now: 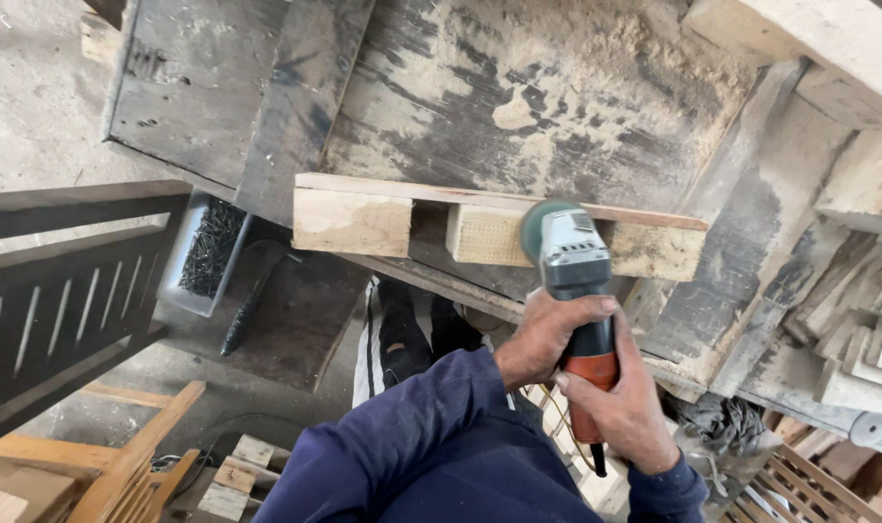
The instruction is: The person uses an angle grinder with a sanding disc to smooth the edges and surfaces of small wooden blocks. They reposition the blocks on the workbench and continue sanding each piece systematically.
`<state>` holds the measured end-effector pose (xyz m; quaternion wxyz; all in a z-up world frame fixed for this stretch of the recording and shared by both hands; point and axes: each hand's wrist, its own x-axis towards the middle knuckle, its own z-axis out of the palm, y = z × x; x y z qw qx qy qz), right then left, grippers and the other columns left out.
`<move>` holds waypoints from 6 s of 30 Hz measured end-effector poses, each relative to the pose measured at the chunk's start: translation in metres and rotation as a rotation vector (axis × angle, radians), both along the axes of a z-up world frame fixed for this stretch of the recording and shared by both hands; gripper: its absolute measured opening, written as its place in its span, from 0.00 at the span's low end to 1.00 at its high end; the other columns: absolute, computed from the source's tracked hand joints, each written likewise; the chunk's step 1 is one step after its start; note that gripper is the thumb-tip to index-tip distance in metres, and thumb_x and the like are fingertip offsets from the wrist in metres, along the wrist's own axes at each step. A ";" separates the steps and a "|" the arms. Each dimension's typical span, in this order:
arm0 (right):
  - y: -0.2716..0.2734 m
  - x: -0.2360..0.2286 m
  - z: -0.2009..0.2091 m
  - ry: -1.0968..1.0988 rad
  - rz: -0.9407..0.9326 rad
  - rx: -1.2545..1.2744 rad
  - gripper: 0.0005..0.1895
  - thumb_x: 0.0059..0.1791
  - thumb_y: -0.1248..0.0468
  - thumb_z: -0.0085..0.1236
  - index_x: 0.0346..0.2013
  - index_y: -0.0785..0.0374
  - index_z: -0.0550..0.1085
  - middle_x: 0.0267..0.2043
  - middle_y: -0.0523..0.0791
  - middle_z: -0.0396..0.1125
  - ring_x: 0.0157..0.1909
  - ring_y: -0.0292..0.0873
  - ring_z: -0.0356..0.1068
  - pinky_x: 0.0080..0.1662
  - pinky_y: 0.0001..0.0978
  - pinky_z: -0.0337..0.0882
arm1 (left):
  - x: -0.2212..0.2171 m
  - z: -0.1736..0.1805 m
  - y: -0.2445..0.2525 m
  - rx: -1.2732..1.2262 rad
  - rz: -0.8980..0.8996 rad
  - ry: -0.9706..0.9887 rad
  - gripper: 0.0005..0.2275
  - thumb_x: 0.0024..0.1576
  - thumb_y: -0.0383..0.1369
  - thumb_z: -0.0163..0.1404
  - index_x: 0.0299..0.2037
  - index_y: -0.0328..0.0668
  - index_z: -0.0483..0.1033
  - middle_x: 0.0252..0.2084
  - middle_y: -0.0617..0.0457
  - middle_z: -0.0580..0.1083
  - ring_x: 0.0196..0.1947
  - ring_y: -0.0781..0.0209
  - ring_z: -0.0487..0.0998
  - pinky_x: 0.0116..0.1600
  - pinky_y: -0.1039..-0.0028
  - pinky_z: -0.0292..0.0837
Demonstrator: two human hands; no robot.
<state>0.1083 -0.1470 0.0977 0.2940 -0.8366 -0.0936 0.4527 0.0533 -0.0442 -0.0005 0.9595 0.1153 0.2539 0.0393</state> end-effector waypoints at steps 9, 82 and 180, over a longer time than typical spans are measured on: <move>0.082 -0.023 -0.020 0.206 0.321 0.130 0.56 0.41 0.62 0.65 0.76 0.61 0.42 0.59 0.54 0.68 0.57 0.48 0.73 0.58 0.40 0.73 | -0.067 -0.002 0.069 0.029 0.258 0.198 0.16 0.54 0.37 0.59 0.44 0.32 0.73 0.37 0.50 0.75 0.35 0.63 0.77 0.41 0.71 0.78; 0.106 -0.067 -0.008 0.195 0.360 0.166 0.56 0.40 0.65 0.64 0.76 0.62 0.43 0.61 0.54 0.65 0.59 0.47 0.71 0.58 0.39 0.72 | -0.111 0.002 0.077 0.088 0.318 0.280 0.15 0.54 0.36 0.58 0.44 0.31 0.74 0.35 0.52 0.74 0.33 0.65 0.76 0.40 0.72 0.77; 0.106 -0.108 -0.011 0.344 0.286 0.154 0.54 0.43 0.62 0.65 0.76 0.65 0.42 0.66 0.52 0.60 0.67 0.45 0.63 0.63 0.38 0.65 | -0.154 0.011 0.095 -0.021 0.289 0.212 0.11 0.52 0.32 0.59 0.41 0.35 0.76 0.36 0.54 0.77 0.35 0.65 0.78 0.44 0.72 0.78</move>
